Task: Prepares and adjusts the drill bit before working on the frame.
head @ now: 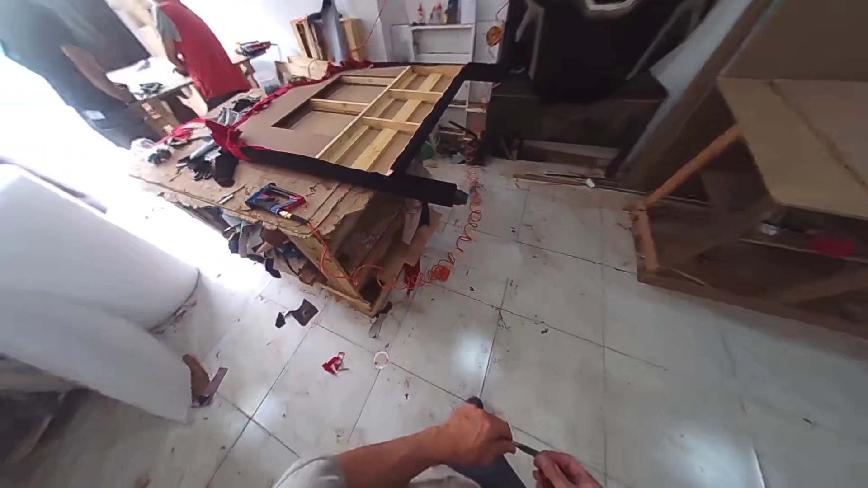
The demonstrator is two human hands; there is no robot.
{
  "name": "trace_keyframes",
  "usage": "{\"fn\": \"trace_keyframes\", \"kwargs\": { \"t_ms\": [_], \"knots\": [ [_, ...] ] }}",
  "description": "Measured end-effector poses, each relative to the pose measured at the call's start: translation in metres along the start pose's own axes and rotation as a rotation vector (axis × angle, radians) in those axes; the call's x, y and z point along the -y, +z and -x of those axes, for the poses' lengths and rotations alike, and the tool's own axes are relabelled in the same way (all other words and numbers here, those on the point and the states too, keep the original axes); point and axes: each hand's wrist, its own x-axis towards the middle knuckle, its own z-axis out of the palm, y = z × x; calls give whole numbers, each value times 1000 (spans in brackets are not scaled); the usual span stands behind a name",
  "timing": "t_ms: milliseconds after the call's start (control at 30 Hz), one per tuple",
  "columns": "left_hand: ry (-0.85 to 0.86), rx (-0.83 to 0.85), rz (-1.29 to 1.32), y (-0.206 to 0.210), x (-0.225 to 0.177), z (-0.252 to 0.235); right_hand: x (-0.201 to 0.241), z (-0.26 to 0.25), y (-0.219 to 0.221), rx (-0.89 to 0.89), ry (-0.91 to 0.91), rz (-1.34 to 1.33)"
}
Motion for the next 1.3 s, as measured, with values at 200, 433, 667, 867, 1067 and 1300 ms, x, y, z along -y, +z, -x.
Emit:
{"fn": "trace_keyframes", "kwargs": {
  "t_ms": [200, 433, 667, 867, 1067, 1300],
  "knots": [
    [-38, -290, 33, -151, 18, -143, 159, -201, 17, 260, -177, 127],
    [-1, -383, 115, -281, 114, -360, 257, -451, 39, 150, -223, 98],
    [71, -179, 119, -458, 168, -582, 381, -662, 26, 74, -186, 124],
    [37, -238, 26, -593, 230, -764, 465, -868, 26, -75, -270, 3],
    [-476, -906, -65, -804, 338, -876, 569, -1123, -32, -133, -126, -83],
    [-1036, -1421, -281, -1032, 378, -856, 784, -1395, 67, 224, -269, 151]
  ]
}}
